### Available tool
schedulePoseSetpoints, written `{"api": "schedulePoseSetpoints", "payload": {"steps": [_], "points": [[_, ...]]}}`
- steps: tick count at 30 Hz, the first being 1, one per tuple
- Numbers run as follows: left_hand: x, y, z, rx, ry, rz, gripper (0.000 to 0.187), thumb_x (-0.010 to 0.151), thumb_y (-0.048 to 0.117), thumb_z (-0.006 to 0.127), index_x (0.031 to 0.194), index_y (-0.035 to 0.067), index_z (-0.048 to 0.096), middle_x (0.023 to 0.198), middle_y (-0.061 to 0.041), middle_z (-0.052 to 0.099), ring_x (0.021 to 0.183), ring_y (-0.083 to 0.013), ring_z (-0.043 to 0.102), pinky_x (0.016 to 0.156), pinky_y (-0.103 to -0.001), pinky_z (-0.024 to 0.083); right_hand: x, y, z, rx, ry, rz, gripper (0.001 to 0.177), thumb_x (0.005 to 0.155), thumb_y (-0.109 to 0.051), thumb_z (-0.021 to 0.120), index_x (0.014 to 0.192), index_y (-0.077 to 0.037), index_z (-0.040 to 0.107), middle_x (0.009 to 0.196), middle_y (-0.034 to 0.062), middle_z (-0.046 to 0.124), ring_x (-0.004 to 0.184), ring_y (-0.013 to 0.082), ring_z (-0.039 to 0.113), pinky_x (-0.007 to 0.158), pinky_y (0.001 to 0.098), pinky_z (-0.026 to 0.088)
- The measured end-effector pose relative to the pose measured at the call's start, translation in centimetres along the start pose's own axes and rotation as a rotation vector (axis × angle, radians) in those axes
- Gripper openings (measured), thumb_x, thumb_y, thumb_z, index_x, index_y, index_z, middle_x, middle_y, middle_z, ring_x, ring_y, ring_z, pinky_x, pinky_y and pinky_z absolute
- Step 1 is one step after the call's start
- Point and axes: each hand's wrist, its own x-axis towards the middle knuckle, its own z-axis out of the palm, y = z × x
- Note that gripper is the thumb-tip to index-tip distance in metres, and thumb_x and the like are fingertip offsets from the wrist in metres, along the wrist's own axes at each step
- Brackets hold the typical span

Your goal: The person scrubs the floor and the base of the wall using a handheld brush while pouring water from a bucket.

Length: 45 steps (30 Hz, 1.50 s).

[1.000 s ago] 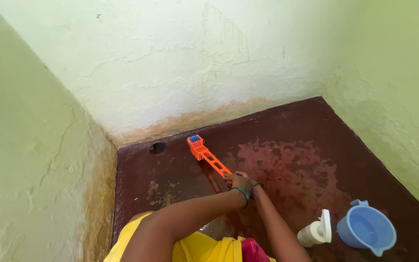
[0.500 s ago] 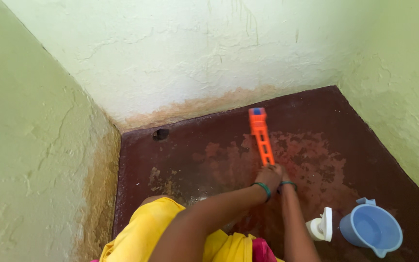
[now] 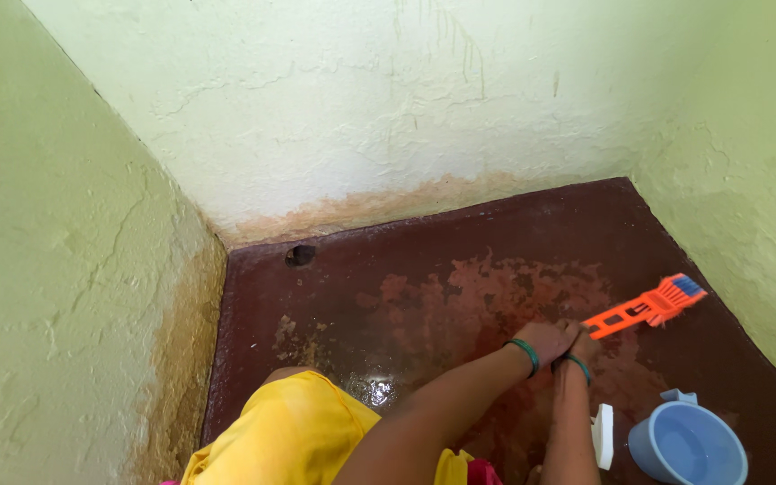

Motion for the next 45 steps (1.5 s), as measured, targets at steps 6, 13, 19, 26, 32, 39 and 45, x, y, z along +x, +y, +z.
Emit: {"api": "schedulePoseSetpoints", "payload": {"steps": [6, 13, 19, 26, 32, 39, 45], "points": [[-1.7, -3.6, 2.4, 0.018, 0.076, -0.112, 0.062, 0.084, 0.009, 0.063, 0.142, -0.003, 0.045, 0.123, -0.025, 0.063, 0.096, -0.0379, 0.072, 0.073, -0.045, 0.061, 1.8, 4.3, 2.7, -0.189, -0.270, -0.061, 0.014, 0.099, -0.023, 0.060, 0.097, -0.009, 0.058, 0.077, 0.0023, 0.056, 0.065, 0.0169, 0.053, 0.055, 0.0353, 0.046], [-6.8, -10.3, 4.7, 0.298, 0.096, -0.492, 0.044, 0.097, 0.017, 0.059, 0.134, -0.006, 0.053, 0.129, -0.024, 0.062, 0.104, -0.0357, 0.069, 0.071, -0.045, 0.061, 2.8, 14.6, 10.7, -0.635, -0.756, 0.071, 0.031, 0.101, -0.036, 0.061, 0.088, -0.007, 0.063, 0.076, 0.0056, 0.062, 0.067, 0.0206, 0.058, 0.057, 0.0393, 0.050], [-15.2, -13.5, 0.2, 0.346, -0.136, -0.676, 0.079, 0.087, 0.020, 0.073, 0.148, -0.007, 0.031, 0.135, -0.024, 0.056, 0.110, -0.0318, 0.065, 0.065, -0.044, 0.061, -10.6, 16.2, 14.6, -0.598, -0.931, 0.429, 0.039, 0.097, -0.050, 0.056, 0.100, -0.012, 0.067, 0.083, 0.0031, 0.065, 0.076, 0.0195, 0.060, 0.069, 0.0387, 0.051], [-16.0, -11.7, -3.0, 0.215, -0.115, -0.722, 0.099, 0.085, 0.023, 0.079, 0.160, -0.009, 0.023, 0.133, -0.024, 0.061, 0.105, -0.0286, 0.070, 0.066, -0.038, 0.059, -12.1, 13.3, 13.6, -0.701, -1.011, 0.430, 0.031, 0.095, -0.044, 0.057, 0.100, -0.014, 0.063, 0.082, 0.0031, 0.063, 0.073, 0.0182, 0.058, 0.068, 0.0379, 0.050], [-13.6, -11.2, 0.6, 0.342, -0.191, -0.644, 0.072, 0.094, 0.020, 0.072, 0.148, -0.010, 0.036, 0.131, -0.030, 0.063, 0.099, -0.0299, 0.074, 0.070, -0.035, 0.059, -8.6, 13.3, 11.2, -0.659, -0.851, 0.464, 0.034, 0.095, -0.047, 0.054, 0.087, -0.015, 0.060, 0.072, 0.0030, 0.059, 0.063, 0.0185, 0.053, 0.057, 0.0372, 0.044], [-10.1, -8.6, 0.9, 0.186, 0.002, -0.366, 0.061, 0.093, 0.015, 0.068, 0.143, -0.002, 0.039, 0.124, -0.025, 0.064, 0.101, -0.0345, 0.071, 0.072, -0.044, 0.061, -7.3, 9.0, 7.7, -0.397, -0.707, 0.340, 0.034, 0.097, -0.041, 0.060, 0.081, -0.011, 0.060, 0.070, 0.0029, 0.060, 0.060, 0.0191, 0.055, 0.053, 0.0360, 0.044], [-3.9, -7.1, -3.2, 0.200, -0.046, -0.094, 0.058, 0.096, 0.023, 0.060, 0.147, 0.004, 0.040, 0.128, -0.029, 0.059, 0.098, -0.0380, 0.071, 0.073, -0.049, 0.060, -3.0, -1.8, 5.5, -0.733, -0.560, 0.085, 0.035, 0.099, -0.041, 0.054, 0.100, -0.009, 0.065, 0.083, 0.0111, 0.069, 0.065, 0.0277, 0.066, 0.051, 0.0430, 0.054]]}}
